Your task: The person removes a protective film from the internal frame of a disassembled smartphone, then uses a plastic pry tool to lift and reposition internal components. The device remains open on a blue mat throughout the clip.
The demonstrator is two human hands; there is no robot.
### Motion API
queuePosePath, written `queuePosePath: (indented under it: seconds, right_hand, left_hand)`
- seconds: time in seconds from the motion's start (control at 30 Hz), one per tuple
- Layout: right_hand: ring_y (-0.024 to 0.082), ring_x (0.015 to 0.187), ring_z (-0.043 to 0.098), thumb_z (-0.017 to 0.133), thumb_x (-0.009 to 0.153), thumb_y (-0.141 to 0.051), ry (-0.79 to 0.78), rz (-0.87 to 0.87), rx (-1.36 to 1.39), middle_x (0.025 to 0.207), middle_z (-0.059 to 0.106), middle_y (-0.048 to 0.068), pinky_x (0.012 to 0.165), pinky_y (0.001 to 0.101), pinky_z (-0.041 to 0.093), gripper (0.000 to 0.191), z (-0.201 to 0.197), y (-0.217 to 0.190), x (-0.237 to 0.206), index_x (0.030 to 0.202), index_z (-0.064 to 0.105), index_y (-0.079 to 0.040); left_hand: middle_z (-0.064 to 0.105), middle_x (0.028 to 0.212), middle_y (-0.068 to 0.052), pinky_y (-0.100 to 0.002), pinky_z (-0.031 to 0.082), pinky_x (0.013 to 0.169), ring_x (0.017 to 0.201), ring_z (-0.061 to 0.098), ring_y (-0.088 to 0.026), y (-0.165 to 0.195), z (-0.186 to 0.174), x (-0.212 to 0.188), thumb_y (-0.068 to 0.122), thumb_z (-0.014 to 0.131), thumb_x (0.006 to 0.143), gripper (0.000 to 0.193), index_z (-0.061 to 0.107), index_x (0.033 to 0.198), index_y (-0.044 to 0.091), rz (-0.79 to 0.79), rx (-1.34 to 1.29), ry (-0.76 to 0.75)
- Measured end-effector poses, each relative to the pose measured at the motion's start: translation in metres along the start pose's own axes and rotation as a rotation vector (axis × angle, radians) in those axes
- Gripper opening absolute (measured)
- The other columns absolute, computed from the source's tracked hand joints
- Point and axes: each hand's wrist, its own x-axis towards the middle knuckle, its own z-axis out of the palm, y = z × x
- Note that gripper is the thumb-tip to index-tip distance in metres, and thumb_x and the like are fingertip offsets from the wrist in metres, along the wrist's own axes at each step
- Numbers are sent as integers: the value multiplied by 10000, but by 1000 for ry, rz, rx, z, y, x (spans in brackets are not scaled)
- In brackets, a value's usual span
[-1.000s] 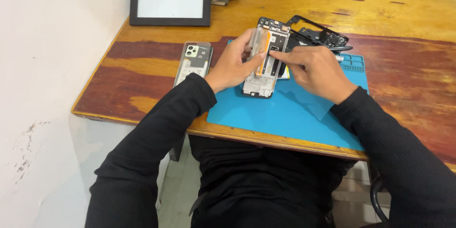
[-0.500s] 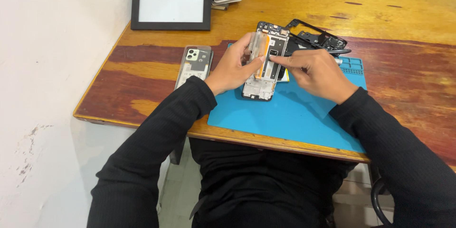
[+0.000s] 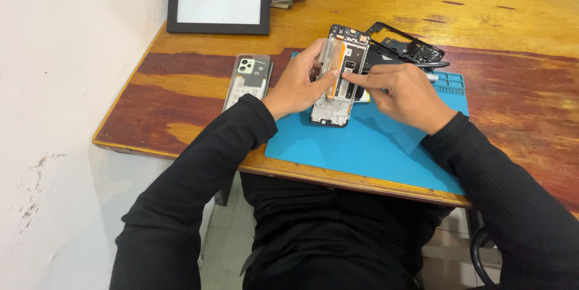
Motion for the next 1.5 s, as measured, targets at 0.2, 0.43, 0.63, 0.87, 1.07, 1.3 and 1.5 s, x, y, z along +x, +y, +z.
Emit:
queuePosePath:
  seconds: [0.2,0.43,0.63,0.87,1.07,1.3,1.5]
  right_hand:
    - [267,574,592,654,785,43,-22,-24,-9,703,620,91,575,401,495,563,-1,0,2,1294,740,-181]
    - [260,552,581,655,787,41,-62,-7,-24,696,630,78,551,405,479,550,-3,-1,2,1274,750,-197]
    - [260,574,589,655,791,42,-4,-18,-66,711,617,80,546,402,477,562,-5,-4,3,1296,741,-190]
    - [261,551,582,654,791,35,-64,-21,-68,686,615,74,546,406,483,561,-4,-3,2,1290,747,-203]
    - [263,568,593,648,796,38,-24,-6,-60,712,630,85,554,409,485,550,-4,-1,1,1288,747,-186]
    - [275,562,602,659,782,38,-81,-19,-48,717,654,91,554,407,494,549,-2,-2,1,1278,749,-178]
    - [285,603,612,681,797,12,-25,-35,-10,743,657,96,573,413,488,514,-1,-4,2,1276,745,-164]
  left_hand:
    - [675,1261,-113,-332,572,954,1139,657,-155,-2,0,1,82,628,1006,426,474,1395,0,-29,1,3]
    - [685,1229,-123,-325,576,922,1105,660,-150,1,0,1,87,630,1009,441,466,1408,-4,-47,6,3]
    - [692,1198,-118,-318,572,890,1060,657,-134,1,0,1,81,625,1011,439,467,1411,-7,-68,-1,-2]
    - [692,1239,-115,-309,576,925,1094,661,-128,-2,-1,2,69,629,1010,435,473,1408,-11,-27,-28,-5]
    - [695,1230,-120,-312,575,924,1106,659,-129,-4,-1,3,70,633,1014,434,473,1409,-11,-7,8,-7]
    - [681,1245,-115,-300,583,900,1081,653,-120,-4,-2,3,63,632,1000,454,463,1415,-2,-49,-47,1]
    - [708,1176,-117,-296,579,859,1019,675,-117,-5,-2,3,76,633,1000,438,478,1401,-5,-117,-33,3]
